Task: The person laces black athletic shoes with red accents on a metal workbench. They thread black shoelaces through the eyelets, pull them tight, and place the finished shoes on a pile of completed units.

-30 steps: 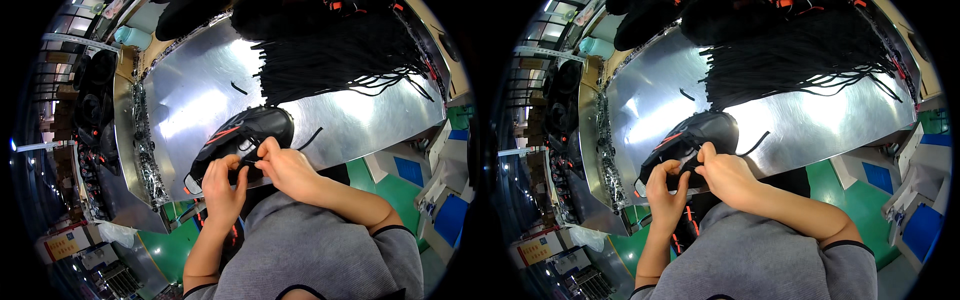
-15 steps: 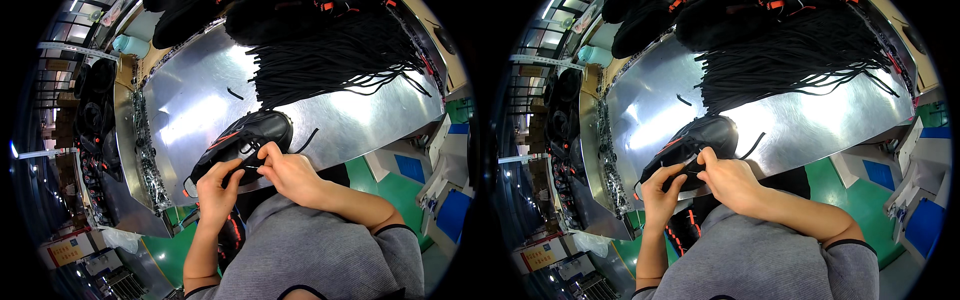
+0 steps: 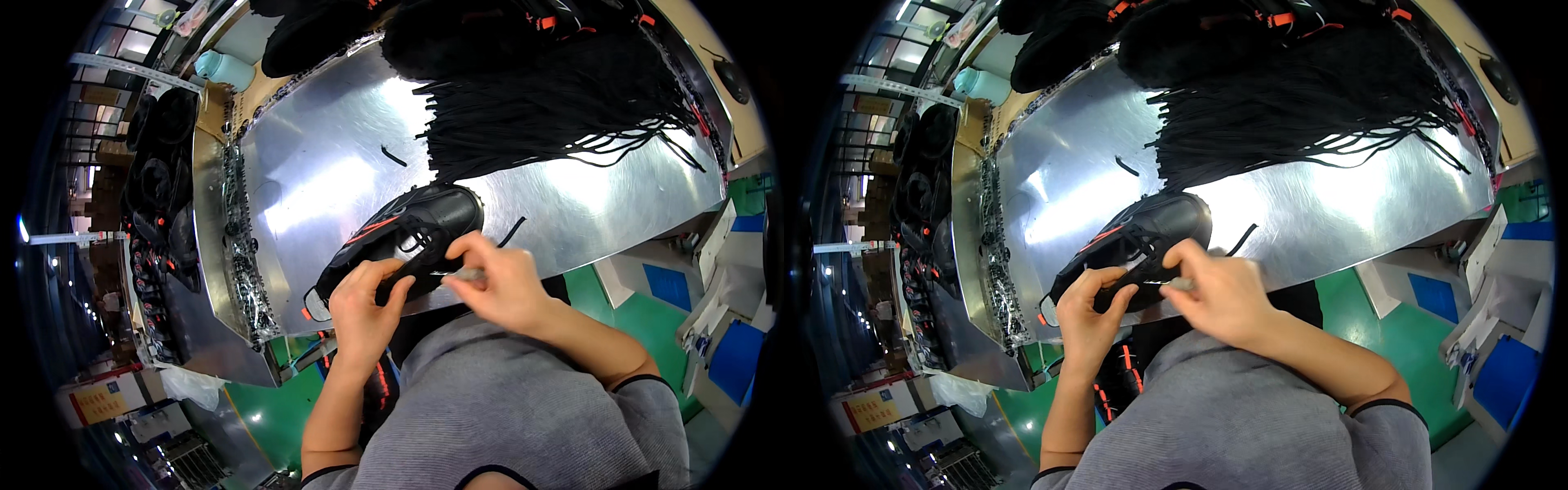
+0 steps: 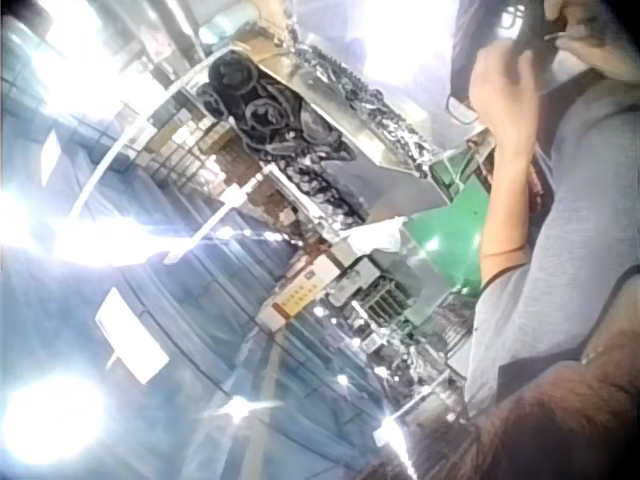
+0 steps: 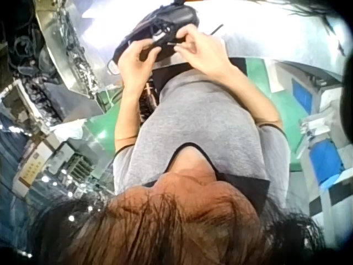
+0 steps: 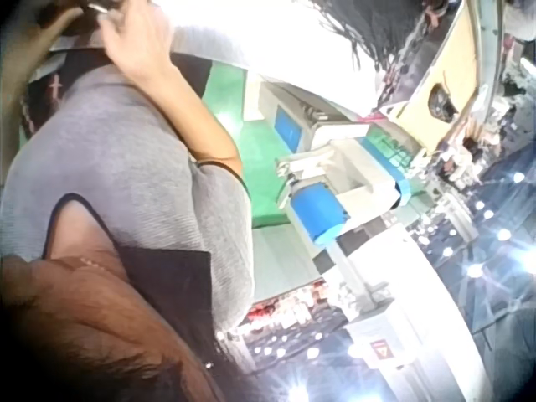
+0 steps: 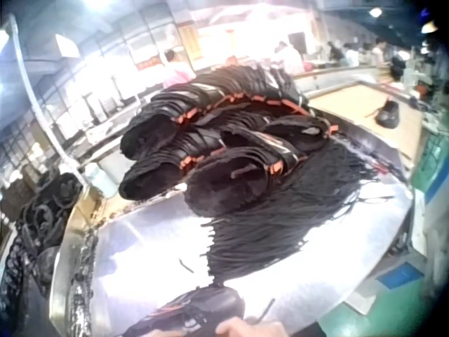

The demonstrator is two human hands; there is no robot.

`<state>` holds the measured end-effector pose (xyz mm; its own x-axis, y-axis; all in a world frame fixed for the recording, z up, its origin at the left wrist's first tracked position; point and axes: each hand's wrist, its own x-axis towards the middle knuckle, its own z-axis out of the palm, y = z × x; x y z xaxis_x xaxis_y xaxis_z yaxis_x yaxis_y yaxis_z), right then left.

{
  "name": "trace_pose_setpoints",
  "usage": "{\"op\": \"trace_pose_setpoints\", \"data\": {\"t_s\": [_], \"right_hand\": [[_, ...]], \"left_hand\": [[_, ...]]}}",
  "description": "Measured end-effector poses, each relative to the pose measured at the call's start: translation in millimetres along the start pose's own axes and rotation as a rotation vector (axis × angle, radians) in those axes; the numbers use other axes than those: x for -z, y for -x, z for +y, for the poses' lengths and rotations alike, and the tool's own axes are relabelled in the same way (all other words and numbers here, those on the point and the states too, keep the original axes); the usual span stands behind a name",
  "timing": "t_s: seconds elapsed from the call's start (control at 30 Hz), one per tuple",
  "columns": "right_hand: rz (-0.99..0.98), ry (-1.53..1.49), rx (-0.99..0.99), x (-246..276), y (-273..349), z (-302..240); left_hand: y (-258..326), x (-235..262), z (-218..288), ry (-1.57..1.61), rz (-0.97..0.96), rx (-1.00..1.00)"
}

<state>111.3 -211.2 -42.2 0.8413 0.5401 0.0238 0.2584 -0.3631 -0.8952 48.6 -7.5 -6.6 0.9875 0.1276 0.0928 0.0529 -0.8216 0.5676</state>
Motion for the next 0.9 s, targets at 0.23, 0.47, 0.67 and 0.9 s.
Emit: {"op": "trace_pose_setpoints", "data": {"t_s": [0.23,0.47,0.67,0.9], "right_hand": [[0.111,0.155,0.119,5,-37,9],[-0.017,-0.093,0.091,8,-10,-8],[0.053,0.074,0.084,0,-30,-4],[-0.495,-0.504,-0.082,17,-10,-35]], "left_hand": [[-1,14,0,0.069,-0.095,-0.016],[1,2,-5,-0.017,0.148,-0.168],[1,4,10,-0.08,0.282,-0.352],[-4,18,3,-0.056,0.379,-0.329]]}}
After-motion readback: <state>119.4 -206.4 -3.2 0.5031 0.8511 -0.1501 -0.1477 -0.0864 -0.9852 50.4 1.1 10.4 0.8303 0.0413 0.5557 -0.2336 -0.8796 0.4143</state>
